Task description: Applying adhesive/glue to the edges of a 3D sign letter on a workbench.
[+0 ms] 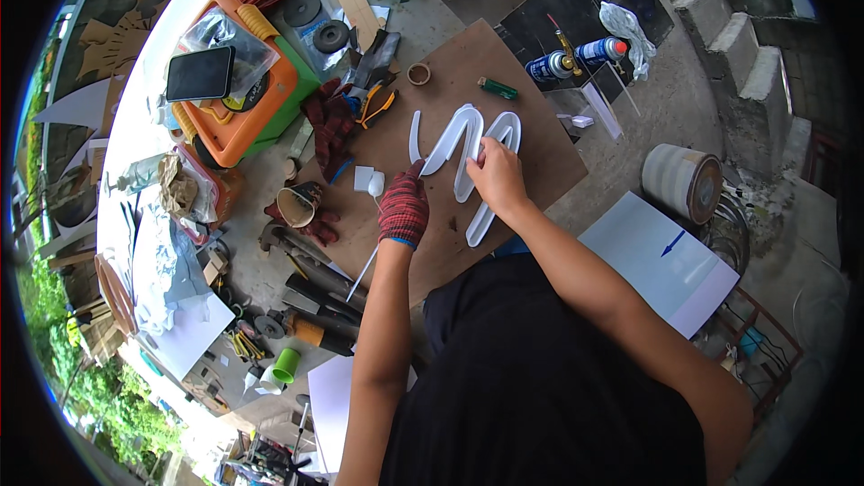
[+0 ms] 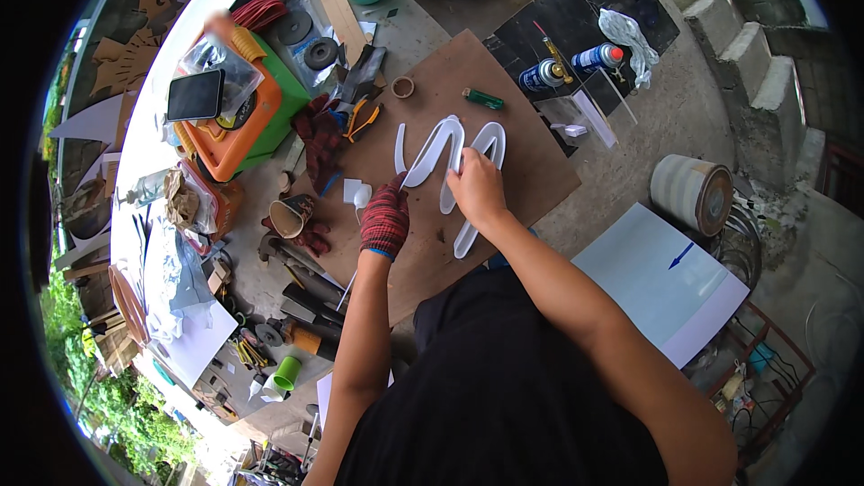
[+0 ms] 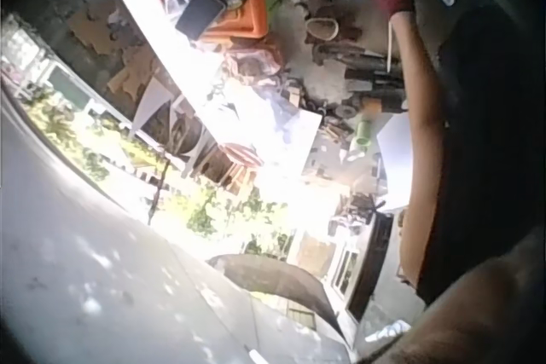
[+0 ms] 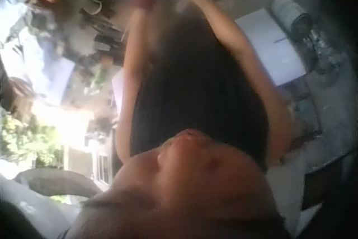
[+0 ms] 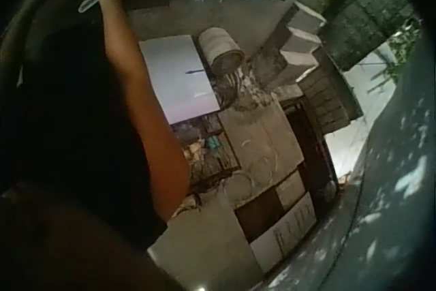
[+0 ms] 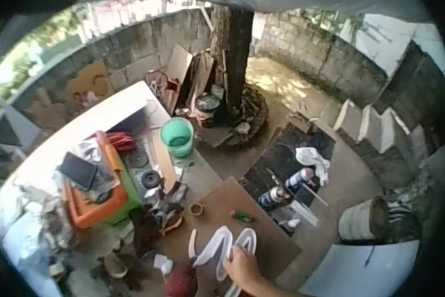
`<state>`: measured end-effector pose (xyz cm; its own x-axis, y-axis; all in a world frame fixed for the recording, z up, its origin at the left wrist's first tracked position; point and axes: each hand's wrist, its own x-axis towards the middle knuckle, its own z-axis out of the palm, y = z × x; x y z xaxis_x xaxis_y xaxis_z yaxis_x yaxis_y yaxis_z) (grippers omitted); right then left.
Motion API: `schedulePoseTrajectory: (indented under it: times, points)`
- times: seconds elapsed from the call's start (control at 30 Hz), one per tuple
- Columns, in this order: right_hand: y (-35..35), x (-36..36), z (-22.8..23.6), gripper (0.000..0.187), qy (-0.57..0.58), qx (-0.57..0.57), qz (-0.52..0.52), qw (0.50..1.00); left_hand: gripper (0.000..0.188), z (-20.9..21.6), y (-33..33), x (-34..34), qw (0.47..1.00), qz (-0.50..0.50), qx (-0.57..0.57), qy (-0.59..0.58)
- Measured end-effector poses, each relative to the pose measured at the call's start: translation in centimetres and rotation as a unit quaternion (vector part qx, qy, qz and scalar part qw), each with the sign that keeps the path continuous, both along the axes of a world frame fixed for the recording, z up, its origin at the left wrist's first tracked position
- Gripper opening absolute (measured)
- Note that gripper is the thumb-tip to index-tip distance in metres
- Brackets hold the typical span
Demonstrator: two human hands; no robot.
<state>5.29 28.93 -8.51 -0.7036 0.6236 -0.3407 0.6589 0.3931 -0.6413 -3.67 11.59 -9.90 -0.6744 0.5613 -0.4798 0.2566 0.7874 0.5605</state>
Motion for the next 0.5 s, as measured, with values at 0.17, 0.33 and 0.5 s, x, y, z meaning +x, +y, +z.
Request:
schedulePoseTrajectory:
  times: [0.17,0.33,0.5]
  points:
    - [0.7,0.8,0.4,0.040,-0.017,0.021,0.015,1.000,0.039,-0.8,0.1,-0.1,0.999,-0.026,-0.015,-0.020]
    - [3.0,2.4,0.9,0.039,-0.002,0.013,0.016,1.000,0.043,-1.2,0.3,0.7,0.998,0.011,-0.049,-0.029]
    - [4.9,2.8,-0.1,0.034,0.017,0.025,0.053,0.998,0.048,-1.9,-0.1,1.3,0.998,-0.002,-0.057,-0.016]
